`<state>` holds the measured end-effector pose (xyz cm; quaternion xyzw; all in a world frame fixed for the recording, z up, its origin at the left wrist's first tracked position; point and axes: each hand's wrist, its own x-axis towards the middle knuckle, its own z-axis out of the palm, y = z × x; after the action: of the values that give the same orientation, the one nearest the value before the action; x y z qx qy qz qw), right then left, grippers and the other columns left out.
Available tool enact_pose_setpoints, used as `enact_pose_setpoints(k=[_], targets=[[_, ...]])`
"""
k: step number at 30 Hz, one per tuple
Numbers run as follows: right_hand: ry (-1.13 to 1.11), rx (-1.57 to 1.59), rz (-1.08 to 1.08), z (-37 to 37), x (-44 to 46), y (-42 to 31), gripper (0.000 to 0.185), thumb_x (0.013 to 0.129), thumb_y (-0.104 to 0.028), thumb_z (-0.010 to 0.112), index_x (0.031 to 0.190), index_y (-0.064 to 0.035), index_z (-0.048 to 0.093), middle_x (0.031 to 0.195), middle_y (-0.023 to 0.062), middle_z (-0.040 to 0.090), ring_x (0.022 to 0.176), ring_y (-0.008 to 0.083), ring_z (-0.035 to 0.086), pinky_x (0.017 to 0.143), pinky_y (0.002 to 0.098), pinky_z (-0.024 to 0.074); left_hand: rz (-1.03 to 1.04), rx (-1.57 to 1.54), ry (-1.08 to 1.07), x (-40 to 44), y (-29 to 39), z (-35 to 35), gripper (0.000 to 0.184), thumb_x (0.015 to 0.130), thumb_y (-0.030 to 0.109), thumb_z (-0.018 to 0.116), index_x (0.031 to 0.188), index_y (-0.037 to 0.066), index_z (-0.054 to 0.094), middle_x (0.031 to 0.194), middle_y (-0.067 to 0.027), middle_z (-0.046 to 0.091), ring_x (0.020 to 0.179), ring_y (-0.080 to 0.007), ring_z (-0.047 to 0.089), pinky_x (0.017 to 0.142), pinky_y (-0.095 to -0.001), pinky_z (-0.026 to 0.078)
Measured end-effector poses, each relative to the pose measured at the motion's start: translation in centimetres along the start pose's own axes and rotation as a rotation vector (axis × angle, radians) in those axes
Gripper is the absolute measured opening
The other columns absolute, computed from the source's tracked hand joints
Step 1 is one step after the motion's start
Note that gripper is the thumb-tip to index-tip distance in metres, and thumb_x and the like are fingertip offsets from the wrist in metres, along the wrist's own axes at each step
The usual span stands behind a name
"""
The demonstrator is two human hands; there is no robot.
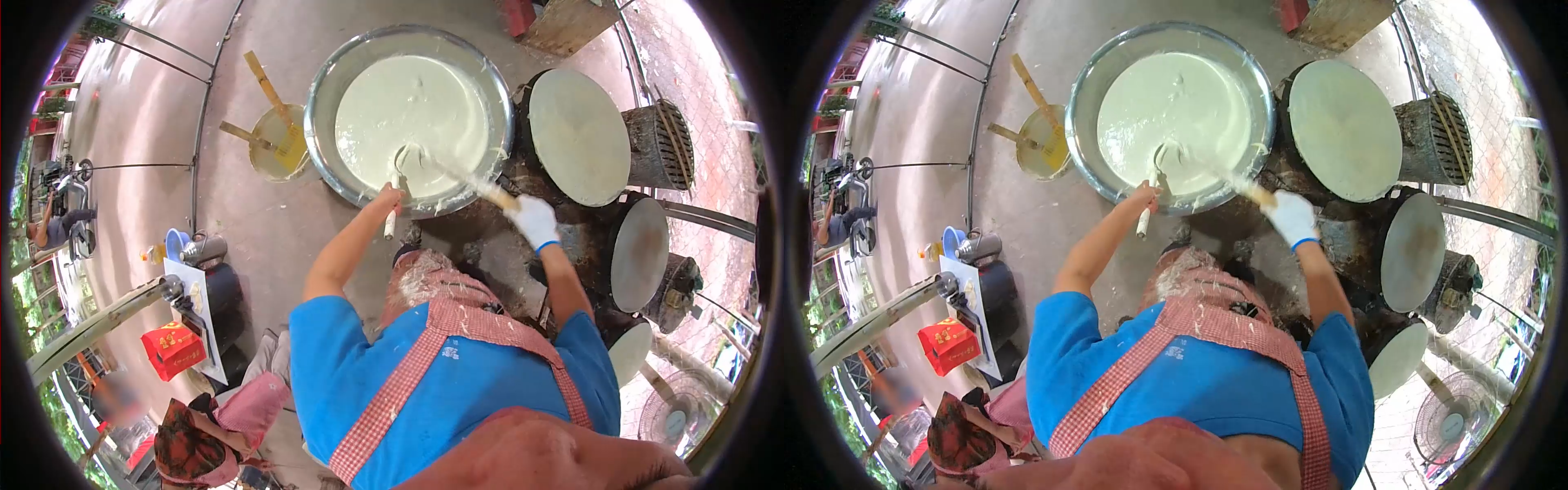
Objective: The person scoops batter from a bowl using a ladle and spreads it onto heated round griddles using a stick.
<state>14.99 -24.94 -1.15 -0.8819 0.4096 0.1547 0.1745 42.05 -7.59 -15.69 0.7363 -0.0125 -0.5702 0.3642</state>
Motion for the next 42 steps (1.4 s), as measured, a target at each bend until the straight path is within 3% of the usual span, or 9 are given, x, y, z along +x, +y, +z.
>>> enact_pose_setpoints(k=[8,14,22,24,26,28,31,38,42], targets=[[0.100,0.281,0.146,-1.0,-8.8,-2.9,0.041,0.077,-0.044,0.058,0.091,-0.0055,0.061,0.081,0.0197,0.062,0.078,0.0356,0.060,0.069,0.0439,0.0460,-0.397,-1.044,-0.510,-12.4,11.2,-0.1,0.018,0.086,0.016,0.054,0.093,0.002,0.045,0.053,0.0012,0.036,0.034,-0.0031,0.031,0.026,-0.0161,0.027],[0.983,0.311,-0.272,-13.0,-7.2,-3.5,0.030,0.078,-0.028,0.065,0.093,-0.0020,0.062,0.079,0.0189,0.062,0.072,0.0336,0.061,0.061,0.0388,0.0474,0.289,-0.764,-0.717,-30.6,24.9,-2.6,0.015,0.088,0.017,0.051,0.085,0.011,0.038,0.055,0.0049,0.031,0.036,-0.0008,0.025,0.024,-0.0129,0.020],[0.957,0.988,-0.263,-24.9,-7.1,-5.2,0.038,0.077,-0.024,0.068,0.103,0.0024,0.060,0.071,0.0081,0.060,0.058,0.0088,0.053,0.049,0.0259,0.0424,1.081,-0.250,-0.379,-36.5,33.3,-7.1,0.031,0.090,0.023,0.049,0.119,0.026,0.040,0.049,0.0035,0.030,0.035,-0.0060,0.032,0.026,-0.0193,0.020],[0.692,1.118,-0.311,-19.4,-4.9,-3.9,0.034,0.077,-0.026,0.068,0.098,0.0007,0.061,0.066,0.0028,0.058,0.047,0.0075,0.049,0.041,0.0235,0.0385,0.863,-0.467,-0.089,-31.3,32.3,-6.0,0.029,0.088,0.020,0.051,0.114,0.021,0.038,0.048,0.0034,0.030,0.034,-0.0088,0.035,0.027,-0.0228,0.023],[0.437,1.226,-0.134,-10.9,-3.3,-2.2,0.030,0.079,-0.031,0.065,0.088,-0.0030,0.063,0.057,0.0012,0.054,0.039,0.0089,0.045,0.038,0.0244,0.0366,0.718,-0.298,-0.267,-25.9,26.7,-4.9,0.010,0.089,0.020,0.048,0.091,0.011,0.044,0.049,0.0020,0.031,0.037,-0.0082,0.034,0.028,-0.0219,0.024],[0.243,1.123,0.130,-6.0,-6.7,-1.6,0.031,0.077,-0.034,0.065,0.083,-0.0036,0.065,0.058,0.0034,0.056,0.044,0.0118,0.051,0.041,0.0264,0.0382,-0.157,-0.808,-0.868,-21.8,22.8,-4.7,0.022,0.090,0.024,0.046,0.077,0.007,0.039,0.053,0.0005,0.034,0.036,-0.0091,0.031,0.028,-0.0199,0.028],[0.232,0.852,0.301,-2.7,-12.1,0.8,0.035,0.075,-0.036,0.065,0.086,-0.0027,0.065,0.062,0.0063,0.060,0.050,0.0126,0.054,0.047,0.0286,0.0416,-0.438,-0.878,-0.774,-19.5,20.5,-1.5,0.027,0.093,0.026,0.042,0.074,0.007,0.037,0.053,0.0019,0.031,0.036,-0.0053,0.027,0.028,-0.0174,0.024],[0.462,1.345,0.301,-1.0,-19.6,4.4,0.037,0.076,-0.037,0.063,0.096,-0.0051,0.064,0.067,0.0073,0.061,0.060,0.0098,0.056,0.052,0.0298,0.0436,0.075,-0.576,-1.193,-21.2,17.4,8.4,0.027,0.096,0.027,0.035,0.117,0.020,0.050,0.059,-0.0010,0.033,0.042,-0.0083,0.031,0.030,-0.0186,0.029],[0.542,0.963,0.397,8.2,-26.0,7.9,0.035,0.076,-0.037,0.062,0.094,-0.0072,0.064,0.073,0.0137,0.062,0.066,0.0237,0.061,0.055,0.0332,0.0452,-0.543,-0.743,-1.105,-20.9,13.7,16.5,0.032,0.094,0.017,0.038,0.113,-0.009,0.043,0.058,-0.0027,0.036,0.041,-0.0105,0.035,0.033,-0.0226,0.035]])
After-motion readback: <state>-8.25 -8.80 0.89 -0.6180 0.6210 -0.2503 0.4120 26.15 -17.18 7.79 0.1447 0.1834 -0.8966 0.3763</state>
